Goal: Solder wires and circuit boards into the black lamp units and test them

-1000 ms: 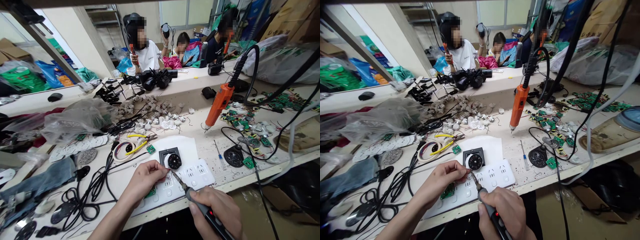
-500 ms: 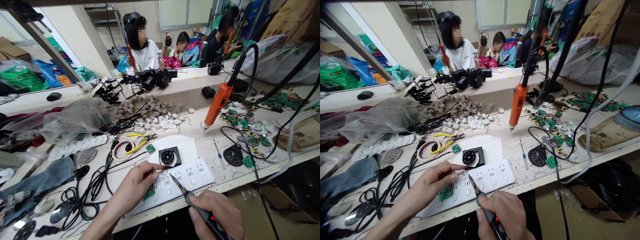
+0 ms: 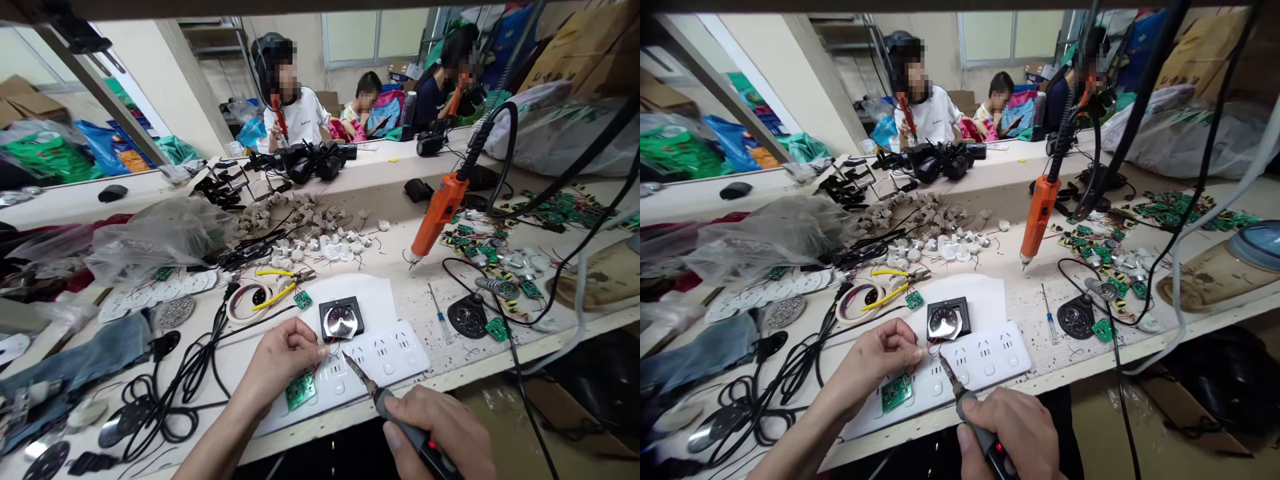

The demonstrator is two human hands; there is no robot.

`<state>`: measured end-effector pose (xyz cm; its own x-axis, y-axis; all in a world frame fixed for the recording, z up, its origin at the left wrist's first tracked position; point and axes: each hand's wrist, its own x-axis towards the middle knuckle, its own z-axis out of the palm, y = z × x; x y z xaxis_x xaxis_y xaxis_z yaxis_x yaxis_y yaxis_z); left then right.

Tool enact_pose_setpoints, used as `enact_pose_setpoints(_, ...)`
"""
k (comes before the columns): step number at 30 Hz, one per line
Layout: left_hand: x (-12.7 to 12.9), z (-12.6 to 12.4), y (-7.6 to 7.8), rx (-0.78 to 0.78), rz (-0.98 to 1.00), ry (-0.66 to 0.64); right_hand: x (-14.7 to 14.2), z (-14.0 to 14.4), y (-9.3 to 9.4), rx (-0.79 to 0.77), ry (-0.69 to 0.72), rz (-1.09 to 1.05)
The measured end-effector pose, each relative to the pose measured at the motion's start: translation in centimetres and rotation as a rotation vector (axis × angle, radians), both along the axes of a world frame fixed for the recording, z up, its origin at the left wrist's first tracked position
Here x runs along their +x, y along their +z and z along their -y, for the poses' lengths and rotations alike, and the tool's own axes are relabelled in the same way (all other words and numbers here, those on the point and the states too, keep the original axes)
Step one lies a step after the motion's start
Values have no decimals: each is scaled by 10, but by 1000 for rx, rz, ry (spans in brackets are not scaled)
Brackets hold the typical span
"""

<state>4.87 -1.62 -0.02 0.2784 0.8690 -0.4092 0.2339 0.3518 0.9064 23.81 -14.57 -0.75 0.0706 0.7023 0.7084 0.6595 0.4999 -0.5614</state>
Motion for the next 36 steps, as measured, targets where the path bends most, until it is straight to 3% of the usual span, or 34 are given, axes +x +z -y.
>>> enact_pose_setpoints(10, 5, 0, 11, 23, -110, -87, 1, -1, 4, -29, -25, 56)
enact_pose_setpoints(13, 5, 0, 4, 84, -169, -60, -2, -1, 3, -33, -18, 62)
enact_pose_setpoints(19, 7, 0, -13, 257, -201, -33, -22, -8, -3, -61, -140, -56)
enact_pose_setpoints(36, 14, 1, -19, 165, -87, 0, -26, -13, -4, -73, -149, 7)
